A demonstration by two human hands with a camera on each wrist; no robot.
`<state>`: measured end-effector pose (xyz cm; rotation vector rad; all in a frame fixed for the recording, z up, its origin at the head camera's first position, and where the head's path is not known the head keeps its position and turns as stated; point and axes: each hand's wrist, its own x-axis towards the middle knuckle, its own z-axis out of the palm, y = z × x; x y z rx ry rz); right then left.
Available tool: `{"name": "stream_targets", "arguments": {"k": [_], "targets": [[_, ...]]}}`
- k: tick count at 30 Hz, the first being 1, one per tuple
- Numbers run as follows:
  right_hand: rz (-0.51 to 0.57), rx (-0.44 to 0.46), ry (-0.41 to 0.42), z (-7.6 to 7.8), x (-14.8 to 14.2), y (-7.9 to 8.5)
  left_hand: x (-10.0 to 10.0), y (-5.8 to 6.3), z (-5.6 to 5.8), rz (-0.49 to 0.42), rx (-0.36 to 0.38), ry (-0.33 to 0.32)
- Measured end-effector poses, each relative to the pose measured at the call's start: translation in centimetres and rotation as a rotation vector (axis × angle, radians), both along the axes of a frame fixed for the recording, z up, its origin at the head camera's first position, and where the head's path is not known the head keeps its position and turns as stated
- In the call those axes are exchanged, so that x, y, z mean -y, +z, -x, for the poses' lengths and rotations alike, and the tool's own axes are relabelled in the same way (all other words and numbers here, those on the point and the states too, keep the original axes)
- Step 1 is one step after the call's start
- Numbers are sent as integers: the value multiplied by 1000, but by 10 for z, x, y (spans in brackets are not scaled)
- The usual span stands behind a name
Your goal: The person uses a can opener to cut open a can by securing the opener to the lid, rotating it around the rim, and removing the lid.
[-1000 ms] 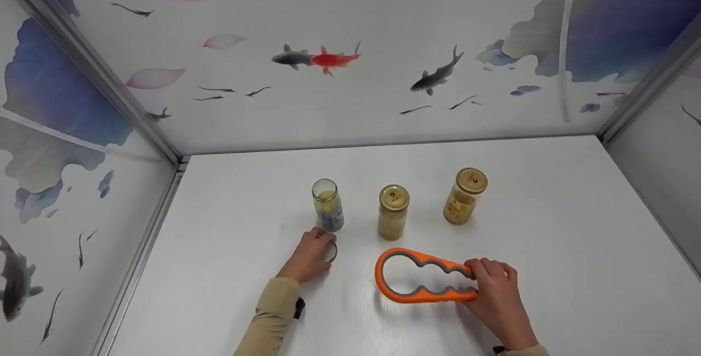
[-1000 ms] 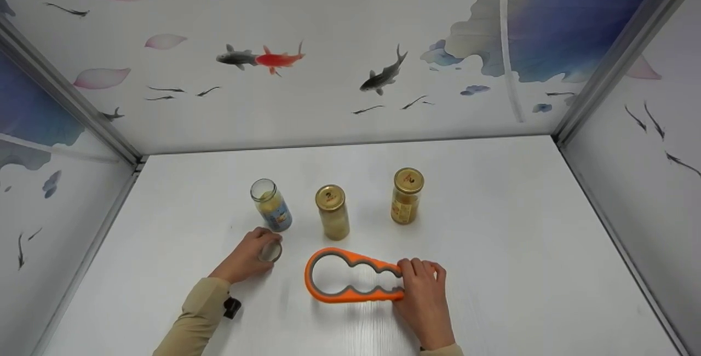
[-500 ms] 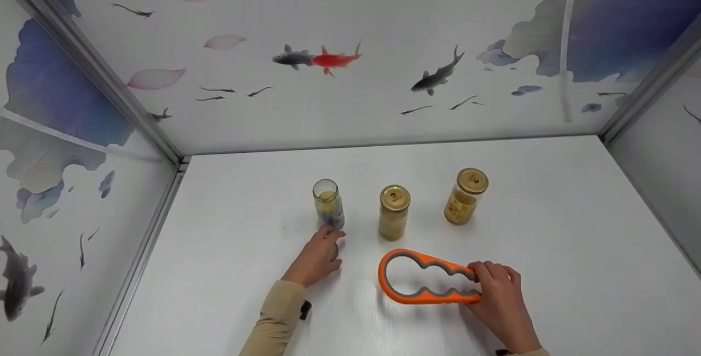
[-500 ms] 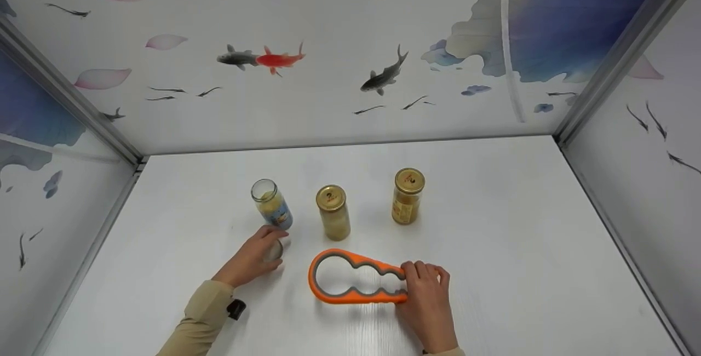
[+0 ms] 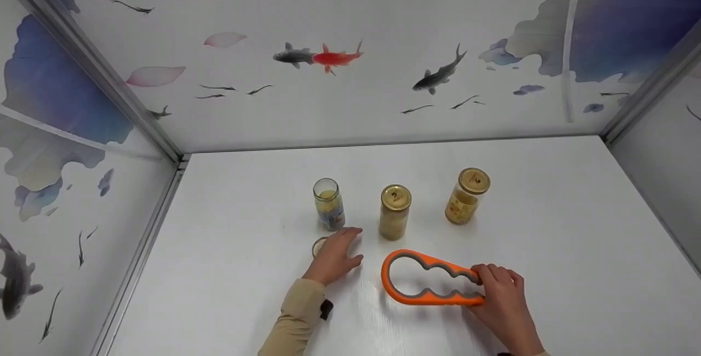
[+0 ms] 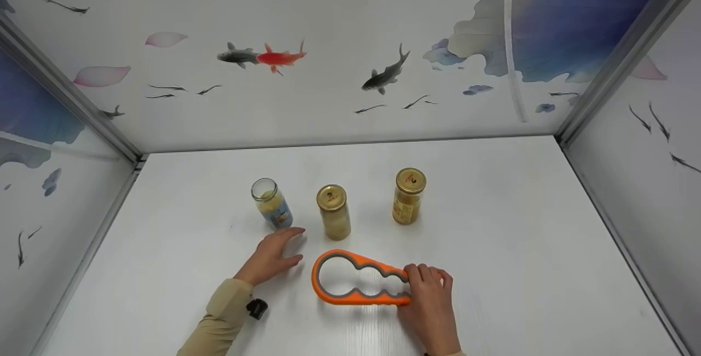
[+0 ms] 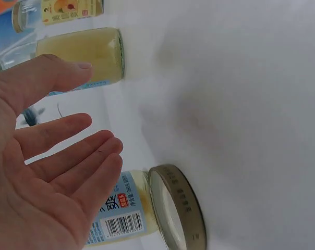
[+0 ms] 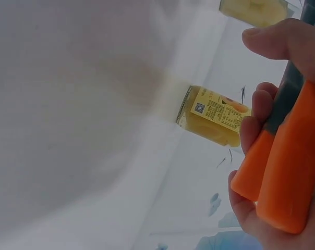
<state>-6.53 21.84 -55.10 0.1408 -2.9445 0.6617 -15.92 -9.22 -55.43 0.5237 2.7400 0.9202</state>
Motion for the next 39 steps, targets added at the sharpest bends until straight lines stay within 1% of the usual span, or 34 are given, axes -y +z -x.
{"name": "stream_targets", "arguments": {"k": [6,12,15,19,21,26,31,34,39], "targets": [[4,-20,-4,-2,-4,-4,-8,-1,8,-69,27,-11],[1,-23,-12,-3,-6,-6,-13,-6,17,-84,11,-26],[-6,-22,-10,-4,-7,-6,-18,-7,21,-110,12,-16],[-11,7,-16,-5,-9,-7,-27,-5,26,-151,49,5],[-12,14,-21,-5,-9,-7,-31,-3,28,-159,61,2],[-24,14,-23,-8,-10,-9,-40,-1,35,-168,58,-6],[-31,45,-25,-11,-11,-11,-47,0,43,-196,62,11],[-30,63,-32,-13,-13,-11,-52,-1,48,-251,76,19],[-24,69,-36,-17,-16,-11,-60,-4,54,-400,110,50]]}}
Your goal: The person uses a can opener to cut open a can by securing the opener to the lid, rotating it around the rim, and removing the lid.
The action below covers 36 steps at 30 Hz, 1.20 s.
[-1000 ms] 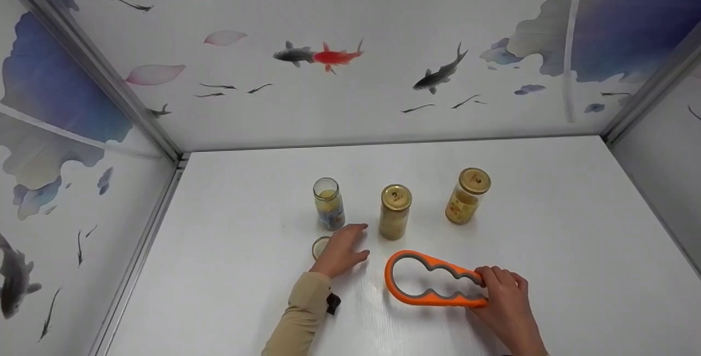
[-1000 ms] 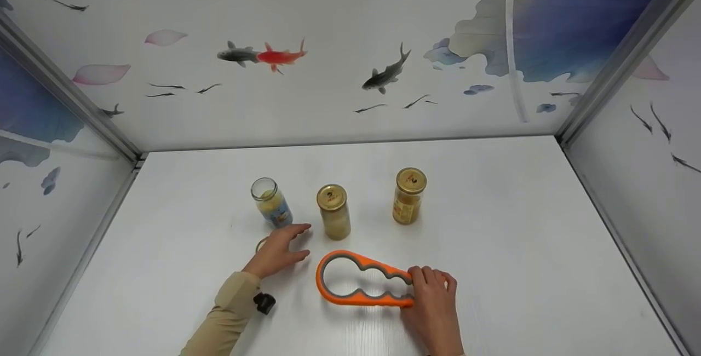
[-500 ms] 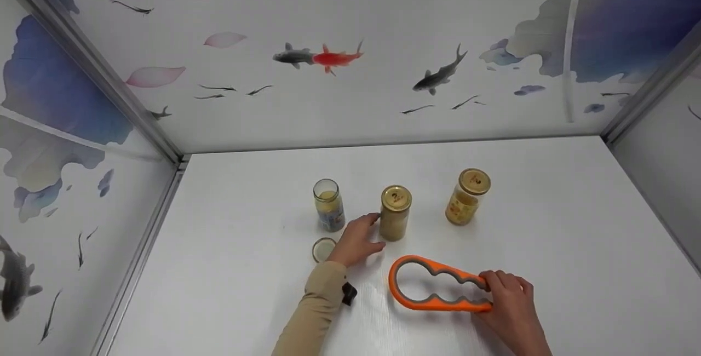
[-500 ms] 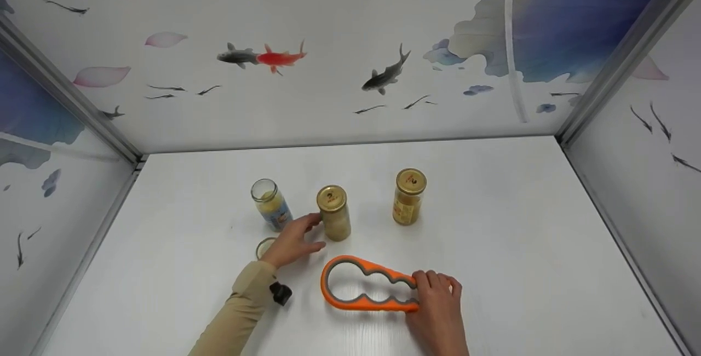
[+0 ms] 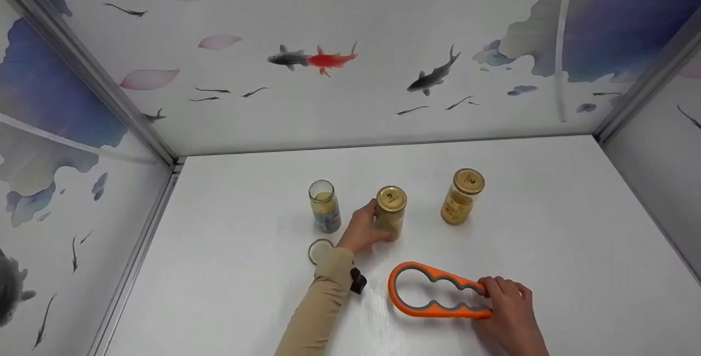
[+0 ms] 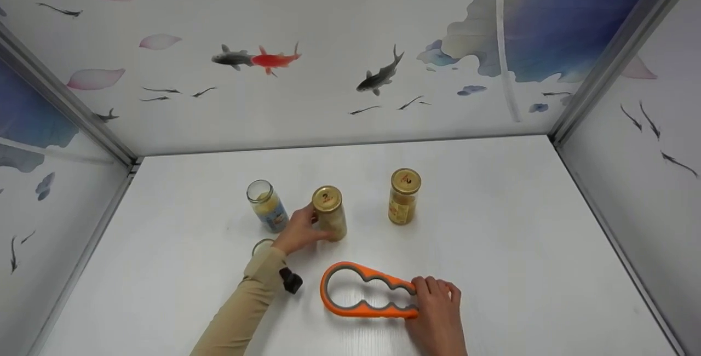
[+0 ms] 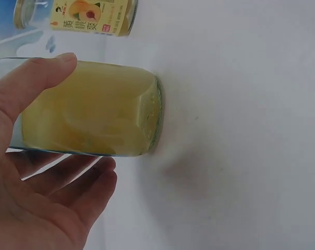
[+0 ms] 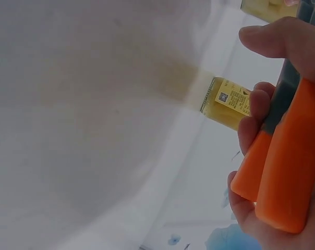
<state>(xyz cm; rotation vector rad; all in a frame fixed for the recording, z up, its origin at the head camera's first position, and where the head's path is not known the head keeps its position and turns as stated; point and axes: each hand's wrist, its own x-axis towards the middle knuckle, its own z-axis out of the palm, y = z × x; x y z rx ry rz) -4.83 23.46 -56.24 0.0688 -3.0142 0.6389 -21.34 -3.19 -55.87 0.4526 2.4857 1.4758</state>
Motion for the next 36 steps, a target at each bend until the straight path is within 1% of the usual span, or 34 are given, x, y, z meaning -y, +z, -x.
{"name": "stream_targets", "arguments": {"k": [2,9,20,26,30,33,36], "targets": [[-4,-2,0,-1,-1,-1,-3,-2,1,-42,-4,10],[-13,11,-6,-1,-2,-4,-10,-7,1,-106,0,59],[-9,20,-17,0,0,-2,-12,-8,0,-160,47,100],[-3,21,-18,2,-1,2,-11,-6,-4,-179,32,105],[-10,-32,-7,3,-3,4,-10,-4,-8,-182,33,98],[-15,-75,-1,4,-6,7,-9,-4,-11,-178,15,84],[-13,-84,-8,5,-10,11,-9,-4,-12,-170,-3,71]]}}
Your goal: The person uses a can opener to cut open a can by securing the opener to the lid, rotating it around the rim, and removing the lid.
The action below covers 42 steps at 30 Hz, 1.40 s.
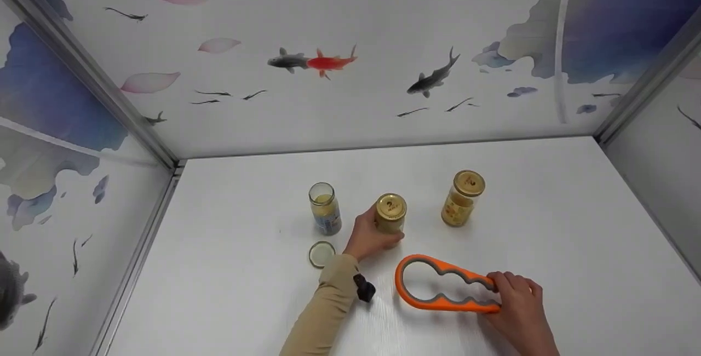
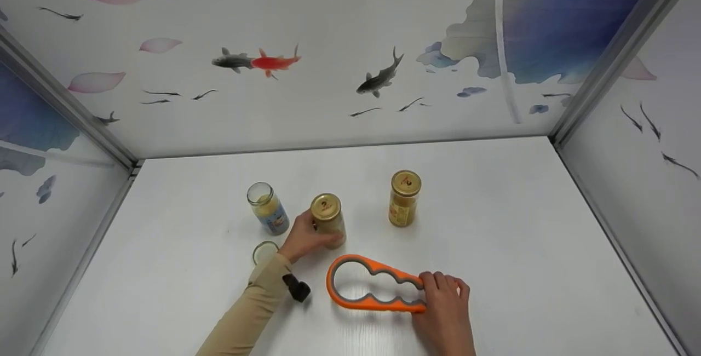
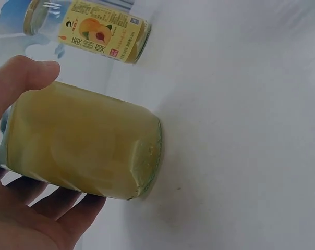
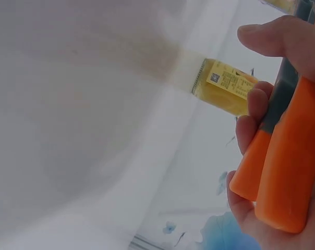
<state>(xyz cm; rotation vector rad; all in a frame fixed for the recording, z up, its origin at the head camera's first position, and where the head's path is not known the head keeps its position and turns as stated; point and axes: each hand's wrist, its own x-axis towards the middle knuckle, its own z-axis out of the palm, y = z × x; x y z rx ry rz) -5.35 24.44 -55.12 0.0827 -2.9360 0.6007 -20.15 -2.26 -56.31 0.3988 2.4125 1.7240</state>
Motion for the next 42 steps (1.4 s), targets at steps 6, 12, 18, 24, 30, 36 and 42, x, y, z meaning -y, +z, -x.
{"name": "stream_targets", "arguments": {"k": [6,12,18,24,30,36,42], "targets": [[10,-11,-23,9,-4,14,2,-2,-5,-7,-5,-11],[38,-88,-19,16,-4,27,2,-2,-12,-10,-4,-13],[64,-204,24,26,-2,37,2,-3,-18,0,-40,-34],[66,-290,85,40,6,48,1,-2,-24,56,-160,-68],[48,-354,142,51,17,59,1,-5,-33,-43,-308,-128],[45,-355,171,55,27,63,-8,16,-47,-323,-277,-217],[21,-361,201,60,38,66,-20,29,-56,-223,-200,-248]]}}
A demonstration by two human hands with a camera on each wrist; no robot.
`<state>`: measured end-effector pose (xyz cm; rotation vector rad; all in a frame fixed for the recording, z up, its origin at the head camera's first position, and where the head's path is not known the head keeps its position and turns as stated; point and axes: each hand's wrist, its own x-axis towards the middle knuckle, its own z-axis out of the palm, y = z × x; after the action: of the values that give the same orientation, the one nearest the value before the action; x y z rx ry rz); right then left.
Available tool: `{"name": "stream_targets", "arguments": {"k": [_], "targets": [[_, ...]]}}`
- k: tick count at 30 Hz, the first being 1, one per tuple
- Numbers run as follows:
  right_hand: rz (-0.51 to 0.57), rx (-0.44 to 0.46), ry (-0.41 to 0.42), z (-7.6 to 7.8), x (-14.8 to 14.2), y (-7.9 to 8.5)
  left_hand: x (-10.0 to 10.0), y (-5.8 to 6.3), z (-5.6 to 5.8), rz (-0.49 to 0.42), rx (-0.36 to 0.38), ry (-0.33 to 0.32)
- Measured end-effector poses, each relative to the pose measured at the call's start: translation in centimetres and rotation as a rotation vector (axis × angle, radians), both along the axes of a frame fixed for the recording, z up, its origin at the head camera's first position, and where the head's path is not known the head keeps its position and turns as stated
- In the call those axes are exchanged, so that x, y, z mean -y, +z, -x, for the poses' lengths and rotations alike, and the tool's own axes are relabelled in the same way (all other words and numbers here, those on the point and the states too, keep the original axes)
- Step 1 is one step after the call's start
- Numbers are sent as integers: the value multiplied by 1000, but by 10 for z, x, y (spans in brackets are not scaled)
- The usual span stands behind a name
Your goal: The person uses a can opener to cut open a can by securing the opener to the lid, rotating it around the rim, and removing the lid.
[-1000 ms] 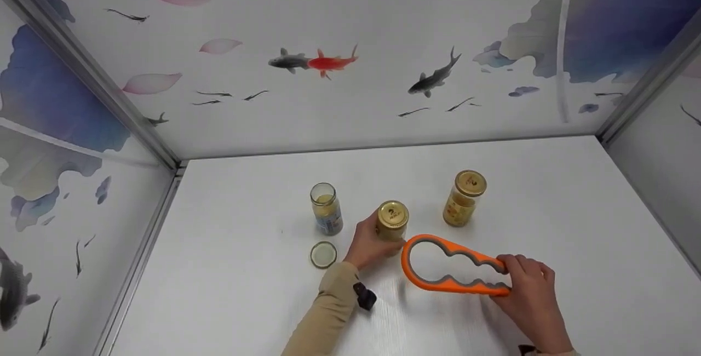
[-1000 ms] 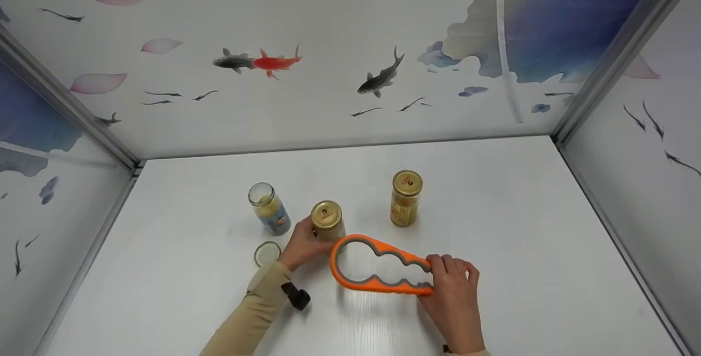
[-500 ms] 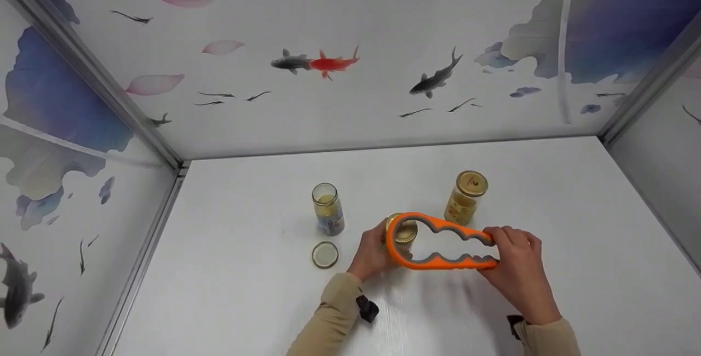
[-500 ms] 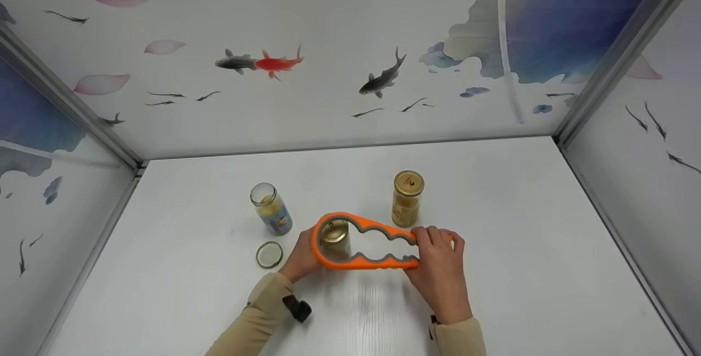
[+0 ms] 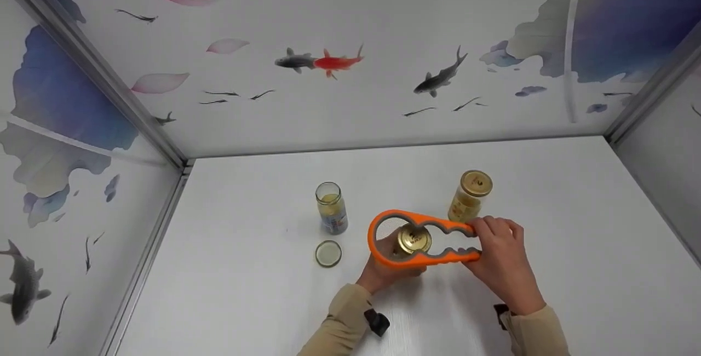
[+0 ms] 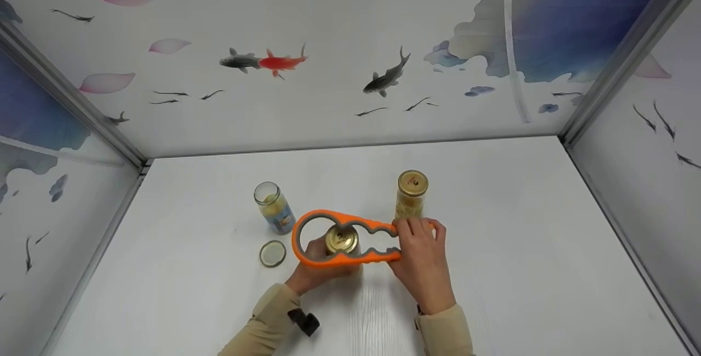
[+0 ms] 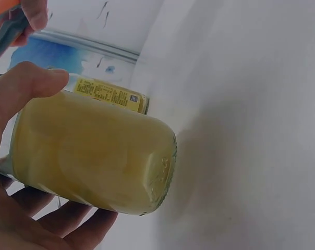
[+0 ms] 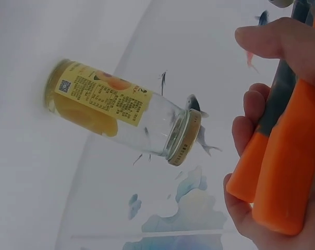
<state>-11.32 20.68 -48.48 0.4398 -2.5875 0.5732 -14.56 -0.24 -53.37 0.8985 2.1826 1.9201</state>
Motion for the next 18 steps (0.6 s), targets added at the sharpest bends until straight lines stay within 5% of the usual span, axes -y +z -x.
{"name": "stream_targets", "arguments": {"k": [4,11,18], "targets": [[-20,-11,25,1,4,2,-2,-15,-2,122,27,66],[-52,45,45,2,8,5,0,5,-17,50,65,75],[-75,114,61,3,12,9,-1,-14,-13,137,51,118]]}}
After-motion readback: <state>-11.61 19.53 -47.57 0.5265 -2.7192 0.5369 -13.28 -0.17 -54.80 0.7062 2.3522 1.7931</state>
